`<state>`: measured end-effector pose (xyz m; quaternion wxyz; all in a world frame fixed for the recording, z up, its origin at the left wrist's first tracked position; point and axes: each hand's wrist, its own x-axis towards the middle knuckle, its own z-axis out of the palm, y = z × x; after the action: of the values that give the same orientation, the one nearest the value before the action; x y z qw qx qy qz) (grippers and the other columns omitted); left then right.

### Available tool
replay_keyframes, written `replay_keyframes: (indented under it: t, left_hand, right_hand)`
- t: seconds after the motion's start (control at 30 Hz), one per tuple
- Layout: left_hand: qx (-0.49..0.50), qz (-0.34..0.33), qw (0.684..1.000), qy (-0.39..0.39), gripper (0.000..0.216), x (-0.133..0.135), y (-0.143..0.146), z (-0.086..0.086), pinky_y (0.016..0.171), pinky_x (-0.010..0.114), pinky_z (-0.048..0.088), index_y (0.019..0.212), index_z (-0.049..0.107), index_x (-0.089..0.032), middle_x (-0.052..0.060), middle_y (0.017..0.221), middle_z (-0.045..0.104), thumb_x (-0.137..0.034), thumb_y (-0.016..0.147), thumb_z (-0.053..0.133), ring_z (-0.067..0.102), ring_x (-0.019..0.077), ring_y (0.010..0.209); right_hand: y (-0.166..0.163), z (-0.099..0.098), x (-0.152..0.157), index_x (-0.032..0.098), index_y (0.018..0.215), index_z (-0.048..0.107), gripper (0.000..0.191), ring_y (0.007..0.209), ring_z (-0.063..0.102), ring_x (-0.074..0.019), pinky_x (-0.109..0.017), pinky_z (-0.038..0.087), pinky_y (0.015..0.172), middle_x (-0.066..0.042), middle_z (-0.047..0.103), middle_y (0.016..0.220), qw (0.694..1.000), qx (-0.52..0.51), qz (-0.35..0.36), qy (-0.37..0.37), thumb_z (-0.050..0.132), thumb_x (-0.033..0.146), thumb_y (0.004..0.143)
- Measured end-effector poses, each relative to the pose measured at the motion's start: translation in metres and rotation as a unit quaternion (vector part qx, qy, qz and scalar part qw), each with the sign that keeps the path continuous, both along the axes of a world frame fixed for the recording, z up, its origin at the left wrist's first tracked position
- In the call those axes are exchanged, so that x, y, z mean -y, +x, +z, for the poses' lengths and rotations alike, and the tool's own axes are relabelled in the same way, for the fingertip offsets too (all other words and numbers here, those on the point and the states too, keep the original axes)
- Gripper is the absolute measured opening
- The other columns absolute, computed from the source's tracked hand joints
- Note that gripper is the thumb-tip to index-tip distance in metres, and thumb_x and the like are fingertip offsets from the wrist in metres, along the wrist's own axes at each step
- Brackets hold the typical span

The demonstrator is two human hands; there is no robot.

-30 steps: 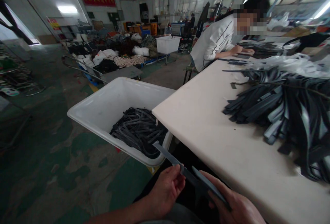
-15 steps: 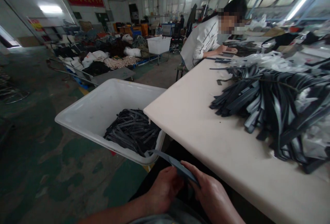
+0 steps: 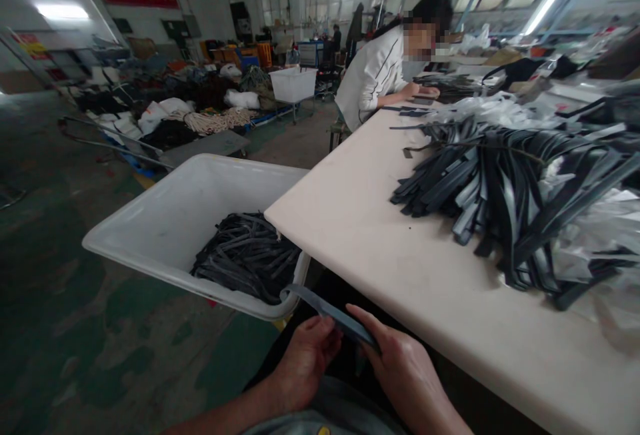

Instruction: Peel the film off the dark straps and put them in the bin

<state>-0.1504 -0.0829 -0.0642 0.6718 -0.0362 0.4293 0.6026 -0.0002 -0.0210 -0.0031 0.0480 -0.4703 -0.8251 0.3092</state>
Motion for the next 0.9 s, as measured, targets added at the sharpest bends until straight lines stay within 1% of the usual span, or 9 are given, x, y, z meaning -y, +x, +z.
replay_keyframes:
  t: [0.07, 0.1, 0.23, 0.27, 0.33, 0.43, 0.63, 0.77, 0.9]
  left_hand:
    - [-0.001, -0.014, 1.000, 0.009, 0.024, 0.001, 0.003, 0.000, 0.072, 0.023, 0.047, 0.081, 0.074, -0.014, 0.003, 0.078, 0.070, -0.030, 0.068, 0.085, 0.062, 0.0113, 0.073]
    - [0.002, -0.025, 1.000, 0.015, 0.024, 0.001, 0.005, 0.000, 0.070, 0.022, 0.047, 0.080, 0.074, -0.013, 0.003, 0.077, 0.069, -0.030, 0.068, 0.085, 0.062, 0.0112, 0.072]
    - [0.012, -0.056, 0.997, 0.044, 0.019, 0.001, 0.010, -0.005, 0.069, 0.023, 0.045, 0.079, 0.074, -0.011, 0.004, 0.077, 0.069, -0.027, 0.071, 0.082, 0.060, 0.0116, 0.072]
    - [0.009, -0.054, 0.997, 0.049, 0.019, 0.000, 0.008, -0.006, 0.071, 0.023, 0.045, 0.080, 0.074, -0.011, 0.005, 0.079, 0.069, -0.027, 0.072, 0.081, 0.061, 0.0122, 0.074]
    - [0.000, -0.027, 0.999, 0.044, 0.020, -0.004, 0.001, -0.006, 0.073, 0.024, 0.046, 0.081, 0.074, -0.012, 0.005, 0.082, 0.070, -0.029, 0.072, 0.081, 0.062, 0.0128, 0.077]
    - [-0.012, 0.027, 1.000, 0.006, 0.025, -0.008, -0.008, -0.005, 0.073, 0.023, 0.046, 0.077, 0.074, -0.015, 0.003, 0.081, 0.070, -0.031, 0.064, 0.087, 0.062, 0.0120, 0.076]
    - [0.002, -0.065, 0.998, 0.023, 0.023, -0.003, -0.004, -0.004, 0.074, 0.024, 0.047, 0.085, 0.074, -0.013, 0.005, 0.084, 0.071, -0.031, 0.072, 0.081, 0.064, 0.0134, 0.079]
    - [-0.012, -0.009, 1.000, -0.016, 0.025, -0.007, -0.013, -0.001, 0.072, 0.022, 0.047, 0.081, 0.073, -0.015, 0.003, 0.082, 0.072, -0.030, 0.066, 0.086, 0.064, 0.0117, 0.076]
    - [-0.017, -0.002, 0.999, -0.035, 0.027, -0.008, -0.014, -0.001, 0.071, 0.023, 0.047, 0.078, 0.073, -0.015, 0.002, 0.079, 0.072, -0.031, 0.063, 0.088, 0.064, 0.0122, 0.074]
  right_hand:
    - [0.000, 0.001, 0.000, 0.031, 0.137, 0.053, 0.048, 0.070, 0.076, -0.0194, -0.026, 0.059, 0.063, 0.001, 0.081, 0.086, 1.000, -0.025, -0.007, -0.016, 0.050, 0.020, 0.091]
    - [-0.002, 0.001, 0.000, 0.032, 0.138, 0.052, 0.049, 0.069, 0.076, -0.0194, -0.026, 0.059, 0.062, 0.001, 0.081, 0.085, 0.999, -0.030, -0.006, -0.016, 0.050, 0.020, 0.090]
    - [-0.008, -0.004, -0.001, 0.031, 0.136, 0.054, 0.059, 0.106, 0.071, -0.0261, -0.036, 0.057, 0.086, -0.004, 0.072, 0.124, 1.000, -0.024, 0.017, 0.001, 0.053, 0.008, 0.081]
    - [-0.008, -0.005, -0.001, 0.030, 0.136, 0.054, 0.058, 0.104, 0.071, -0.0256, -0.036, 0.057, 0.085, -0.004, 0.073, 0.121, 0.999, -0.026, 0.017, -0.010, 0.052, 0.009, 0.082]
    - [-0.001, -0.005, -0.002, 0.031, 0.136, 0.054, 0.050, 0.082, 0.075, -0.0210, -0.029, 0.058, 0.073, -0.001, 0.079, 0.098, 0.998, -0.038, 0.001, -0.043, 0.049, 0.018, 0.088]
    - [0.011, 0.000, -0.002, 0.033, 0.137, 0.052, 0.046, 0.054, 0.068, -0.0171, -0.025, 0.052, 0.054, 0.004, 0.073, 0.066, 0.997, -0.031, -0.029, -0.062, 0.044, 0.029, 0.092]
    - [0.004, -0.003, -0.002, 0.029, 0.133, 0.057, 0.048, 0.058, 0.067, -0.0188, -0.028, 0.051, 0.060, 0.001, 0.073, 0.071, 0.999, -0.022, -0.012, -0.039, 0.045, 0.022, 0.087]
    - [0.016, -0.008, -0.004, 0.031, 0.133, 0.056, 0.043, 0.060, 0.068, -0.0175, -0.025, 0.052, 0.059, 0.003, 0.073, 0.073, 0.993, -0.068, -0.037, -0.092, 0.045, 0.034, 0.092]
    - [0.024, -0.005, -0.002, 0.031, 0.130, 0.060, 0.042, 0.057, 0.067, -0.0181, -0.025, 0.049, 0.055, 0.003, 0.072, 0.067, 0.996, -0.046, -0.042, -0.059, 0.049, 0.030, 0.089]
